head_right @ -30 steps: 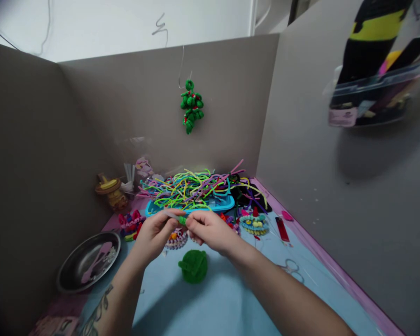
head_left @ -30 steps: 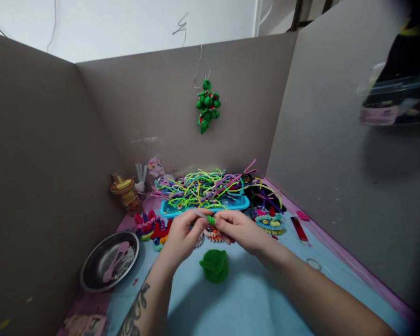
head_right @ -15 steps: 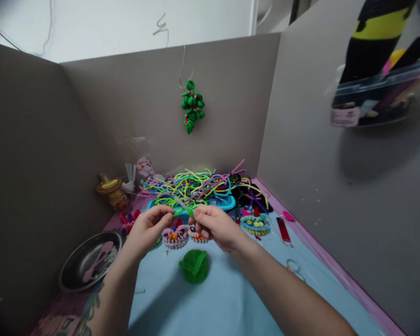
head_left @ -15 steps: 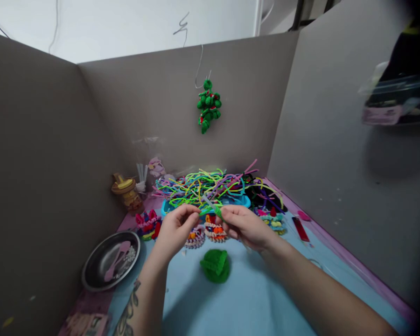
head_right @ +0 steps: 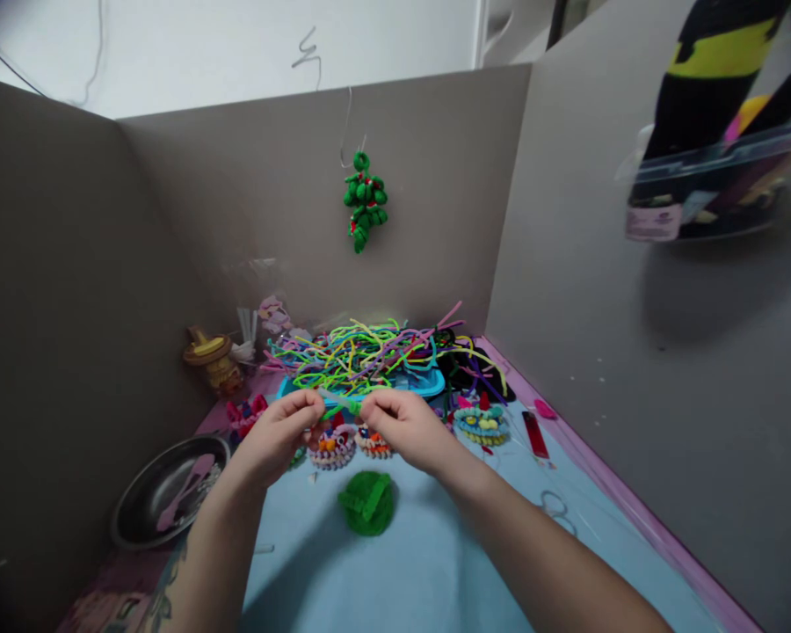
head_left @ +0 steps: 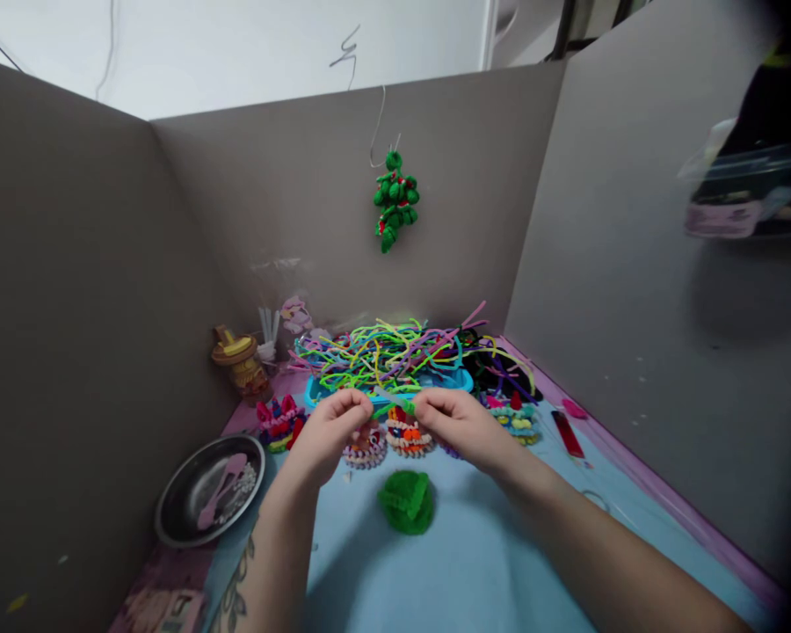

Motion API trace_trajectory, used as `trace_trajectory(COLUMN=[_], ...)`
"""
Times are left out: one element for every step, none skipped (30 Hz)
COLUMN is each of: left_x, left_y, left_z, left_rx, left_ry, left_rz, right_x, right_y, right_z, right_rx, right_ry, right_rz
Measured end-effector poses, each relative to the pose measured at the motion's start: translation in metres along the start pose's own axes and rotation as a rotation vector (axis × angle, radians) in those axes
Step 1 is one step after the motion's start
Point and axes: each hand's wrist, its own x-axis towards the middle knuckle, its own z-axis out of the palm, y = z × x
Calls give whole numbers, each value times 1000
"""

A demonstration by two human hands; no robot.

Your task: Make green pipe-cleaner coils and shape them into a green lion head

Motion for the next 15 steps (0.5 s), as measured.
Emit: trace_trajectory(left_x=[0, 0, -1, -2, -3, -4, -5, -6, -7, -8, -8, -8, -7, -6, -5], left_y=[0, 0, 0, 1, 2, 3, 3, 4, 4, 4, 3, 2, 1, 0, -1], left_z=[-1, -1, -2, -2, -3, -3, -4, -4, -5, -6, -6, -7, -7, -7, -7], left_rx=[-20, -40, -60, -83, -109, -139, -168, -194, -211, -220, -223, -223, -219, -210, -197], left_ry=[-4, -4, -4, -5, -12, -27, -49, -76, -106, -133, -152, -157, -149, -132, -107], left_rz=[-2, 8, 25, 48, 71, 90, 106, 118, 126, 129, 129, 131, 136, 141, 146], right_x=[-1, -1, -1, -1, -1, -1, 0, 0, 1, 1, 2, 2, 2, 2, 2], right_y=[-2, -3, -3, -3, -1, 1, 3, 5, 7, 9, 10, 11, 11, 11, 11], right_z=[-1, -1, -2, -2, -2, -2, -2, -1, 0, 0, 1, 1, 2, 2, 2], right_rx=[-53, -87, -95, -74, -27, 41, 119, 197, 268, 327, 375, 412, 439, 455, 461], right_ry=[10, 17, 19, 17, 9, -1, -14, -23, -30, -35, -39, -44, -50, -55, -56], right_rz=[-34, -57, -64, -53, -26, 9, 46, 79, 106, 125, 139, 149, 157, 163, 165])
